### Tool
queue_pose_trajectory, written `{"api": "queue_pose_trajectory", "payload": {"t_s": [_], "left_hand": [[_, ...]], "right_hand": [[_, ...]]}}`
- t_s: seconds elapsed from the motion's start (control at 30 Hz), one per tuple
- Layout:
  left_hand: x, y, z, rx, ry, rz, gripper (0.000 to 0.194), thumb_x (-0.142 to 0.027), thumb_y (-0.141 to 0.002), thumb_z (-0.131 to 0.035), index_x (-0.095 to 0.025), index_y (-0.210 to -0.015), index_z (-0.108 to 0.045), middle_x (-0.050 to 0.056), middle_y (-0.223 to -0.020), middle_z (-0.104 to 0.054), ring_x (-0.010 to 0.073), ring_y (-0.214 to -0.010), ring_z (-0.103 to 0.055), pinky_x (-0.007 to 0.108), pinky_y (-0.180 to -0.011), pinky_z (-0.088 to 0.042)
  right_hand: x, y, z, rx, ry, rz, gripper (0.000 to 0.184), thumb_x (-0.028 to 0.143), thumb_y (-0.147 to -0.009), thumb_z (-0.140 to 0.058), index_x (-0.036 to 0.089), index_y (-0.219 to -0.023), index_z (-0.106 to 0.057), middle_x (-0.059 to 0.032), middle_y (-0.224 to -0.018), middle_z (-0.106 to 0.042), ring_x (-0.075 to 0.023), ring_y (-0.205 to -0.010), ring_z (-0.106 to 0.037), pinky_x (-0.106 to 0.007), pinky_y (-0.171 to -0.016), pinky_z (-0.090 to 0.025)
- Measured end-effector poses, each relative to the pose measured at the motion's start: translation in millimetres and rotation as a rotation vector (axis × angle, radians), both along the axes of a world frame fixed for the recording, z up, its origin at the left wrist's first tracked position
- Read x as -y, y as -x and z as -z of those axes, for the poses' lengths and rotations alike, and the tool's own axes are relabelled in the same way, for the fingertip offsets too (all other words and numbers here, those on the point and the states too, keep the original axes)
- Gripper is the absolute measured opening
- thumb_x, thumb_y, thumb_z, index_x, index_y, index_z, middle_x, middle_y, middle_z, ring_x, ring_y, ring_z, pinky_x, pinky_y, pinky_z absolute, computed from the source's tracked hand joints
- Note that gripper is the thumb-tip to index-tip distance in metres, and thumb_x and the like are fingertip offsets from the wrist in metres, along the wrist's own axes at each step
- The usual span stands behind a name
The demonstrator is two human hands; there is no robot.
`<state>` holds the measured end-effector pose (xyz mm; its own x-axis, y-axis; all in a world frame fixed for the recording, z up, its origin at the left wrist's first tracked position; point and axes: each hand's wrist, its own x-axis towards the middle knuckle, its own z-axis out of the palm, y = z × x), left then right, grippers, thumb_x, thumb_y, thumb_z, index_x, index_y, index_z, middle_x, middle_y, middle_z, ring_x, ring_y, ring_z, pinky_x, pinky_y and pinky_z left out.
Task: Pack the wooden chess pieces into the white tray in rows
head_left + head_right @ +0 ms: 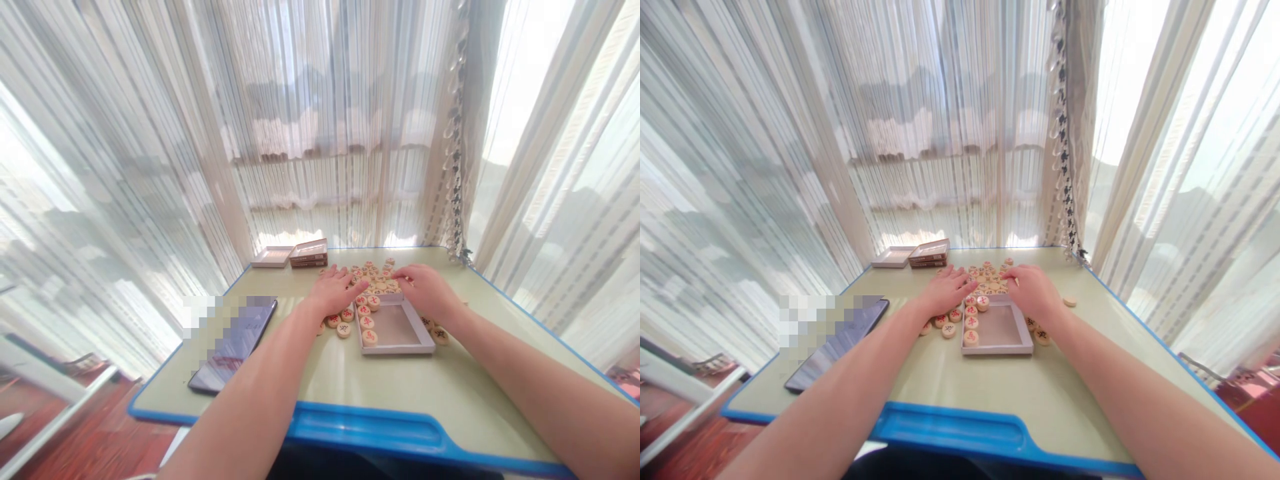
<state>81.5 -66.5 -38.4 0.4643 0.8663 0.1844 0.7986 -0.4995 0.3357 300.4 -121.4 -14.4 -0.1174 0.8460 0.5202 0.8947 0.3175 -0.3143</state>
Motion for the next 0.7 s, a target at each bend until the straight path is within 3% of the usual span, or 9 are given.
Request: {"api": "queue_pose_trajectory", "payload": {"t_s": [0.23, 0.33, 0.43, 0.6, 0.7], "left_hand": [[7.8, 1.7, -3.6, 0.048, -0.133, -0.004, 0.063, -0.061, -0.084, -0.025, -0.02, -0.122, -0.052, 0.01, -0.126, -0.052, 0.025, -0.12, -0.04, 0.038, -0.103, -0.026], [9.6, 2.5, -5.6, 0.078, -0.155, -0.001, 0.062, -0.056, -0.088, -0.016, -0.021, -0.099, -0.066, 0.008, -0.108, -0.06, 0.0218, -0.105, -0.05, 0.035, -0.096, -0.034], [9.1, 2.7, -6.3, 0.104, -0.175, -0.018, 0.064, -0.05, -0.09, -0.013, -0.02, -0.079, -0.068, 0.007, -0.101, -0.061, 0.0205, -0.099, -0.052, 0.033, -0.092, -0.037], [8.3, 2.2, -5.5, 0.064, -0.203, 0.036, 0.051, -0.039, -0.091, -0.024, -0.019, -0.074, -0.067, 0.006, -0.084, -0.065, 0.0185, -0.092, -0.055, 0.03, -0.09, -0.039], [7.8, 3.1, -3.9, 0.079, -0.206, 0.014, 0.034, -0.03, -0.087, -0.036, -0.021, -0.084, -0.069, 0.004, -0.088, -0.066, 0.0181, -0.092, -0.056, 0.029, -0.088, -0.041]], "right_hand": [[1.3, -1.0, 0.9, -0.033, 0.007, -0.025, 0.03, 0.021, -0.079, -0.041, 0.023, -0.085, -0.07, -0.0027, -0.091, -0.069, -0.0231, -0.094, -0.057, -0.038, -0.083, -0.046], [2.5, -0.2, -0.2, -0.037, 0.023, -0.022, 0.029, 0.021, -0.078, -0.041, 0.022, -0.085, -0.07, -0.0026, -0.09, -0.069, -0.0223, -0.094, -0.057, -0.036, -0.083, -0.045], [4.0, 1.7, -2.2, -0.032, 0.014, -0.022, 0.029, 0.02, -0.078, -0.043, 0.022, -0.085, -0.07, -0.0023, -0.089, -0.069, -0.0217, -0.093, -0.057, -0.034, -0.084, -0.045], [4.9, 4.5, -3.3, 0.003, 0.002, -0.046, 0.028, 0.019, -0.078, -0.044, 0.022, -0.085, -0.07, -0.0022, -0.089, -0.07, -0.0221, -0.093, -0.057, -0.035, -0.084, -0.044], [5.0, 5.4, -2.8, 0.003, 0.008, -0.055, 0.028, 0.019, -0.078, -0.044, 0.022, -0.085, -0.07, -0.0021, -0.091, -0.07, -0.0222, -0.093, -0.057, -0.035, -0.084, -0.044]]}}
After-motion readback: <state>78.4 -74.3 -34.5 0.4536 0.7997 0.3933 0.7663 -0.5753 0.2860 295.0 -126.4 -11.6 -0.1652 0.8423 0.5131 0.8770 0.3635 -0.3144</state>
